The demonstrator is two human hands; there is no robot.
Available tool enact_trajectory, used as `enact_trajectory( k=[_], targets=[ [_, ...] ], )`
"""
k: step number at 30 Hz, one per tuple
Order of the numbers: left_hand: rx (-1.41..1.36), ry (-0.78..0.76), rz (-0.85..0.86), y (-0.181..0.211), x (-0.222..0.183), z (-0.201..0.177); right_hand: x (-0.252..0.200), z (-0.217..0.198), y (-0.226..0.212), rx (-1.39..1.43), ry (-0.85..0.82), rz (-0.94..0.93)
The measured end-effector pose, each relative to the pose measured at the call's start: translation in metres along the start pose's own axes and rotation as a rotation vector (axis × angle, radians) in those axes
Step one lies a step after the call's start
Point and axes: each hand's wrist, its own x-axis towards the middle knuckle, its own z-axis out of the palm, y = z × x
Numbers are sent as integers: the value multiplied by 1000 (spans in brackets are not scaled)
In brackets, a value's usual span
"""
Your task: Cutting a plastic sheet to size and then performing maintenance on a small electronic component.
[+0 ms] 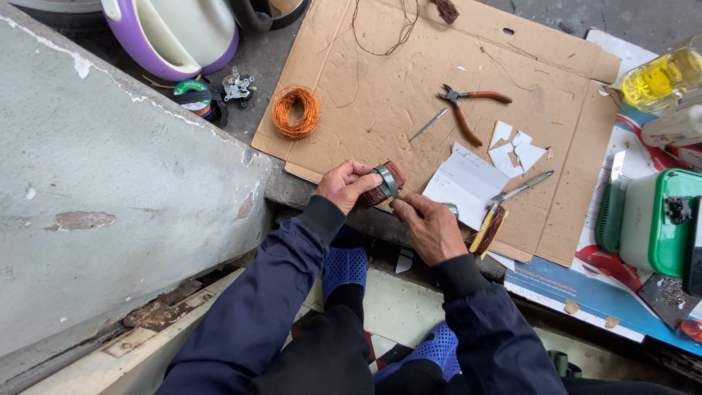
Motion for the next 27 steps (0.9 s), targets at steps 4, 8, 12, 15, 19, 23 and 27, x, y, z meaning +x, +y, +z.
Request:
enact_trajectory(
  k=[4,8,12,15,19,23,27],
  targets=[
    [-178,65,-27,-20,6,-1,-42,-28,-39,97,98,-124],
    [-422,143,-44,-4,-25,11,-62,-52,-26,370,391,-196],
    [-467,147,-58,13,-52,16,-58,-49,0,280,274,-106],
    [-482,163,-61,9,-62,17,-60,-35,1,206,98,-4],
    [-475,182,-48,17,-81,28,-66,-19,10,351,57,-17],
    [-500,196,-53,22,-98,45,-77,-15,22,452,128,-107],
    [-443,189,-27,34,-112,59,-84,-14,27,483,108,-110]
  ],
)
